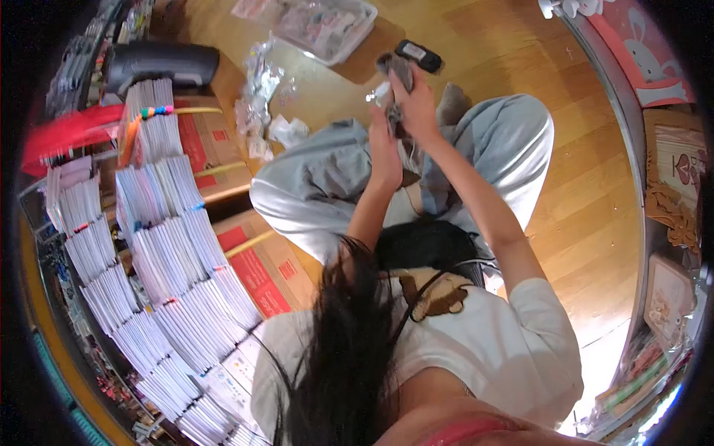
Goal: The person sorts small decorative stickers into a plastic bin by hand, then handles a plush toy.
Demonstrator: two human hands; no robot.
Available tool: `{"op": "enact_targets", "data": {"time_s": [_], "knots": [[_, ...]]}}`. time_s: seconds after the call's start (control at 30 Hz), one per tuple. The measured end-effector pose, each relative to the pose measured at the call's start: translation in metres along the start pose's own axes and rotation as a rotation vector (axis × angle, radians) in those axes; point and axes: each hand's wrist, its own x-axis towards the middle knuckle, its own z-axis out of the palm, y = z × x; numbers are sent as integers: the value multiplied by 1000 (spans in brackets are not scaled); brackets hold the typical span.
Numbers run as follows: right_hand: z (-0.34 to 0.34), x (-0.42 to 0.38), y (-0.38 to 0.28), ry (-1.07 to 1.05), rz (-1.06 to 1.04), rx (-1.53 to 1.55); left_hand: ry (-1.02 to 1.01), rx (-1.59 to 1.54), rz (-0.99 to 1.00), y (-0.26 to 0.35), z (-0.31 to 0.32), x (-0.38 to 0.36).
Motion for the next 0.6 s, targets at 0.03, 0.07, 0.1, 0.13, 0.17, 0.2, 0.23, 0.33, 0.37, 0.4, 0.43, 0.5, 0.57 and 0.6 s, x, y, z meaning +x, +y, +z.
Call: {"op": "enact_targets", "data": {"time_s": [0.03, 0.07, 0.1, 0.13, 0.17, 0.2, 0.23, 0.33, 0.37, 0.4, 0.43, 0.5, 0.57, 0.6], "knots": [[2, -6, 5, 2, -6, 43, 45, -59, -11, 3, 2, 3], [1, -12, 10, 2, -14, 86, -57, -68, -39, 14, 2, 7], [2, -20, 13, -4, -9, 126, -47, -67, -96, 20, 0, 13], [5, -28, 13, 4, -106, 130, -31, -64, -158, 24, -4, 18], [8, -34, 12, 13, -202, 131, -12, -60, -222, 27, -10, 22], [11, -35, 10, 21, -302, 129, -125, -59, -170, 31, -15, 27], [10, -32, 9, -29, -203, 145, -125, -15, -153, 30, -14, 26], [2, -13, 15, -68, 19, 151, -134, 119, -21, 11, -6, 2], [-1, -11, 18, -79, 76, 231, -140, 101, -68, 2, -5, -4], [-6, -8, 16, -92, 133, 308, -74, 114, -26, -6, 0, -7], [-10, -6, 16, -105, 191, 386, -7, 127, 15, -10, 4, -8], [-5, -17, 32, -178, 206, 379, -23, 41, -116, 5, 1, 3], [4, -32, 28, -143, -96, 185, -31, -63, -185, 20, -4, 14], [-1, -35, 14, -213, -151, 83, -35, -123, -183, 27, -6, 20]]}}
